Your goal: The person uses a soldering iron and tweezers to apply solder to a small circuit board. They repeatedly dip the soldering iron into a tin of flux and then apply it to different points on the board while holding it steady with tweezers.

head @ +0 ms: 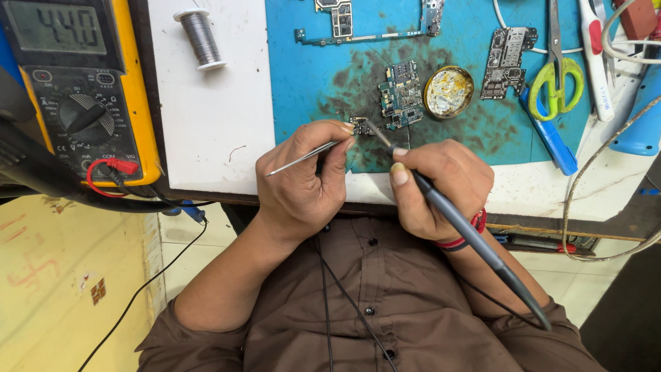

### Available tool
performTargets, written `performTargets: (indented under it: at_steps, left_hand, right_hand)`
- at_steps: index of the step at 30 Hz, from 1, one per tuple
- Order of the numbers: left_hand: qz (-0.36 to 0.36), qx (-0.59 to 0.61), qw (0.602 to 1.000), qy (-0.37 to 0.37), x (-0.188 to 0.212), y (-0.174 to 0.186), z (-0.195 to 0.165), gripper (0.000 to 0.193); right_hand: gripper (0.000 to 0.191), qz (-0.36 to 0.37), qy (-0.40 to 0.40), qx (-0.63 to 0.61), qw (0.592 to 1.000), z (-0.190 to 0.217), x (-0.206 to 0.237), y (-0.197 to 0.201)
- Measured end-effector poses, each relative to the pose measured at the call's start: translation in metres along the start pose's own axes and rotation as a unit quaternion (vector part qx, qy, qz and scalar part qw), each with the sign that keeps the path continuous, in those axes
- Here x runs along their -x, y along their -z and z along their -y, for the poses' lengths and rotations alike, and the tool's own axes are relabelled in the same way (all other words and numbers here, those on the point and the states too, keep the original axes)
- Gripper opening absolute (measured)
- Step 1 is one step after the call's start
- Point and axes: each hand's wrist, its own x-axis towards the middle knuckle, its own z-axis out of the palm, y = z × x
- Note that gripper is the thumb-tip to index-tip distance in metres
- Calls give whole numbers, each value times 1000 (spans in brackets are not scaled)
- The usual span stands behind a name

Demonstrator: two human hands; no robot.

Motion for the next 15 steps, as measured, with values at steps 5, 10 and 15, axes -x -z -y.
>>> performTargets:
  at_steps: [5,10,15]
  left_hand:
    - [-1,2,1000,1,0,0,-1,16]
    - [-1,0,1000,5,0,0,-1,17]
    - [-2,16,1000,11,1,-1,0,17]
  right_hand:
    - [27,29,10,27,999,1,-6,-3]
    - [29,47,14,64,997,5,-9,-8]
    - [26,45,21,58,997,4,-7,-8]
